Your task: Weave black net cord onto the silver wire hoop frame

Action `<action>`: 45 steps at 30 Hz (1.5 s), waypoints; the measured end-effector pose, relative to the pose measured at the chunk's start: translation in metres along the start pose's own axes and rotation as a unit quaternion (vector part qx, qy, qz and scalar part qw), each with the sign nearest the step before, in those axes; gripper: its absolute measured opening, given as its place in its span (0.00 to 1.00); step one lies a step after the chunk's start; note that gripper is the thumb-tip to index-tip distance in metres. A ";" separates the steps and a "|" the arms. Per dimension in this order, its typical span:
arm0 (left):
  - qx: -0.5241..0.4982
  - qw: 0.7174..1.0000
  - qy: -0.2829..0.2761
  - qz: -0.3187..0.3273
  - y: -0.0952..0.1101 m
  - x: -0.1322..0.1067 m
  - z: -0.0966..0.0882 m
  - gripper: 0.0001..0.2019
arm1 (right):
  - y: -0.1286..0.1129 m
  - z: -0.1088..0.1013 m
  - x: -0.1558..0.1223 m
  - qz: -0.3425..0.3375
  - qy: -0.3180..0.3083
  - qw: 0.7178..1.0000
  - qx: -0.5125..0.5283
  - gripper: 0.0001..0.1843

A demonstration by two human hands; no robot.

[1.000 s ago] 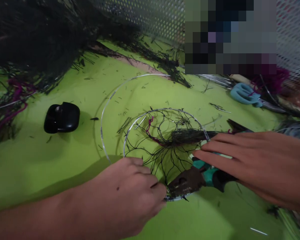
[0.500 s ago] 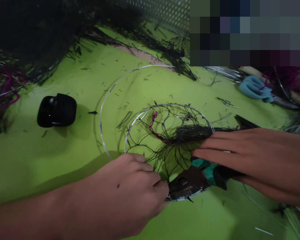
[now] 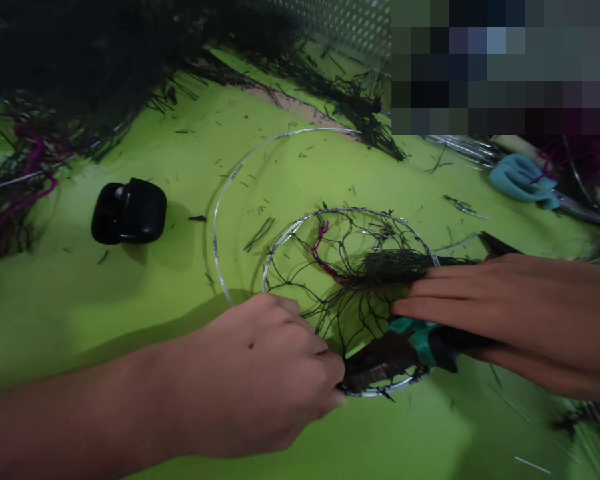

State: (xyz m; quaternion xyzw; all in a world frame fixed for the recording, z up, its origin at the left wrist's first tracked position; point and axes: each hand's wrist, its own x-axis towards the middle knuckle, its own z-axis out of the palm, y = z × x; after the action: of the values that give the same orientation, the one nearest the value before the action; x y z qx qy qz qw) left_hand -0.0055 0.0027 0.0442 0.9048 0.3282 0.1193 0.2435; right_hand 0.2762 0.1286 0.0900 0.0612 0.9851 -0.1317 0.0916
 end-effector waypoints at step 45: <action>-0.006 1.000 -0.014 -0.025 0.001 0.002 -0.002 0.10 | -0.003 -0.010 0.002 0.043 -0.060 0.996 -0.046 0.31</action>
State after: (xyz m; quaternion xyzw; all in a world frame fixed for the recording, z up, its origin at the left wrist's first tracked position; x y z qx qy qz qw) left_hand -0.0041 0.0036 0.0464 0.8964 0.3465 0.1026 0.2567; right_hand 0.2720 0.1283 0.1000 0.0915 0.9793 -0.0855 0.1592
